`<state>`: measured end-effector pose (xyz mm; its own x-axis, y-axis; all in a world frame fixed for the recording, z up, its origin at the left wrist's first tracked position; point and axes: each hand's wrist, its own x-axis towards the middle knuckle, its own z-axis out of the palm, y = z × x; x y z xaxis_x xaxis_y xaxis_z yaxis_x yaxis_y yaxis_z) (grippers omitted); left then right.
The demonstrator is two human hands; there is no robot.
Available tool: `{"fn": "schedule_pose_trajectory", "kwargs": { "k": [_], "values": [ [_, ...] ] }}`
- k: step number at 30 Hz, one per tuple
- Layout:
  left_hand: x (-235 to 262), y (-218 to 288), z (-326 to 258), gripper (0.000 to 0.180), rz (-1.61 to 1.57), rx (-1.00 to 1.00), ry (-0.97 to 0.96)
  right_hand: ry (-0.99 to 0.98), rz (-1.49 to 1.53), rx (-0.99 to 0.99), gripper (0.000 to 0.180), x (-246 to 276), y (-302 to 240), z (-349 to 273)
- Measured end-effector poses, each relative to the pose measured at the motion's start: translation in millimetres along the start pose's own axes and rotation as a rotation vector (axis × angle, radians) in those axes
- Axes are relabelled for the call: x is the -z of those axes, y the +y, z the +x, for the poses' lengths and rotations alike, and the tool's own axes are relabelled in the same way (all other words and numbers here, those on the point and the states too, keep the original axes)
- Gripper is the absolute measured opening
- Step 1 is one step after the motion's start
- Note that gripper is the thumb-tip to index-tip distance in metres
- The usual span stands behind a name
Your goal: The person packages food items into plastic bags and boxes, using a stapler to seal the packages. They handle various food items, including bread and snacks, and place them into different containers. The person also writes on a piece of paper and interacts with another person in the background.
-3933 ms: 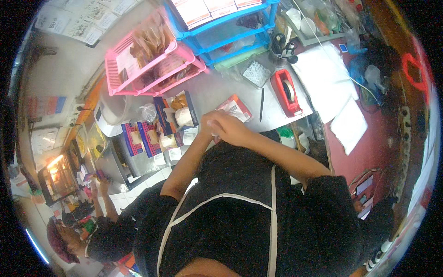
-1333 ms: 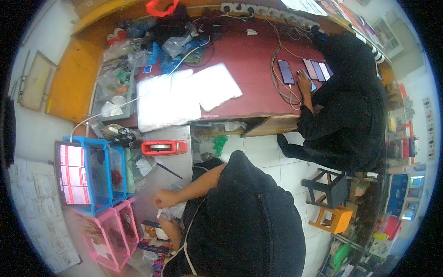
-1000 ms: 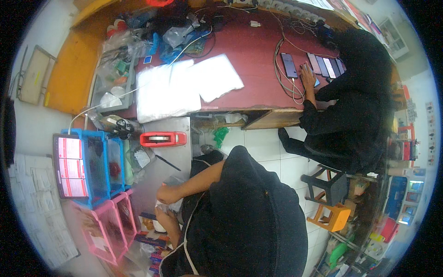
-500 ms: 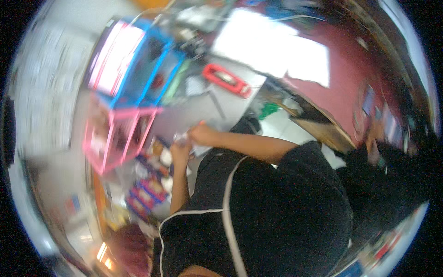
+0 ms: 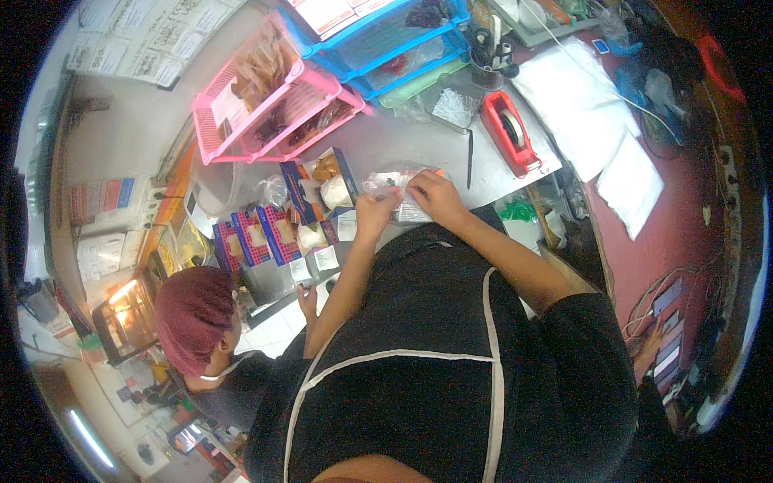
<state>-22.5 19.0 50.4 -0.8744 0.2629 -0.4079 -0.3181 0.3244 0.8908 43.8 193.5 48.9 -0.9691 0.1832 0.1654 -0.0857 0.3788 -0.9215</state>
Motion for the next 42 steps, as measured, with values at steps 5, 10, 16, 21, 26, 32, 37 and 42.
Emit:
{"fn": "schedule_pose_trajectory", "kwargs": {
  "k": [5, 10, 16, 21, 26, 32, 37, 42],
  "values": [
    [-2.9, -4.3, 0.7, 0.02, 0.098, -0.155, 0.029, 0.042, -0.009, -0.027, 0.012, 2.2, 0.7, 5.7],
    [-1.2, 7.6, -10.1, 0.021, 0.27, -0.159, 0.076, -0.017, 0.017, -0.033, 0.012, 2.7, -3.1, 12.9],
    [-5.1, 26.3, -17.6, 0.026, 0.314, -0.148, 0.081, -0.097, -0.006, -0.029, 0.012, 7.0, -7.0, 19.5],
    [-6.1, 16.5, -11.2, 0.025, 0.364, -0.168, 0.08, -0.144, -0.075, 0.037, 0.013, 9.7, -1.8, 23.3],
    [-4.6, 6.2, -3.7, 0.024, 0.392, -0.167, 0.057, -0.168, -0.03, -0.045, 0.015, 11.4, -3.9, 27.9],
    [-8.7, 12.2, -12.1, 0.025, 0.114, -0.257, 0.174, -0.238, -0.188, -0.054, 0.018, 10.0, -18.0, 29.8],
    [-15.5, -4.1, -7.2, 0.018, 0.2, -0.352, 0.26, -0.248, -0.199, -0.011, 0.012, 8.3, 9.8, 21.0],
    [-18.0, -10.2, -6.6, 0.015, 0.396, -0.309, 0.229, -0.364, -0.072, -0.052, 0.01, 13.0, 15.7, 27.9]
  ]
}}
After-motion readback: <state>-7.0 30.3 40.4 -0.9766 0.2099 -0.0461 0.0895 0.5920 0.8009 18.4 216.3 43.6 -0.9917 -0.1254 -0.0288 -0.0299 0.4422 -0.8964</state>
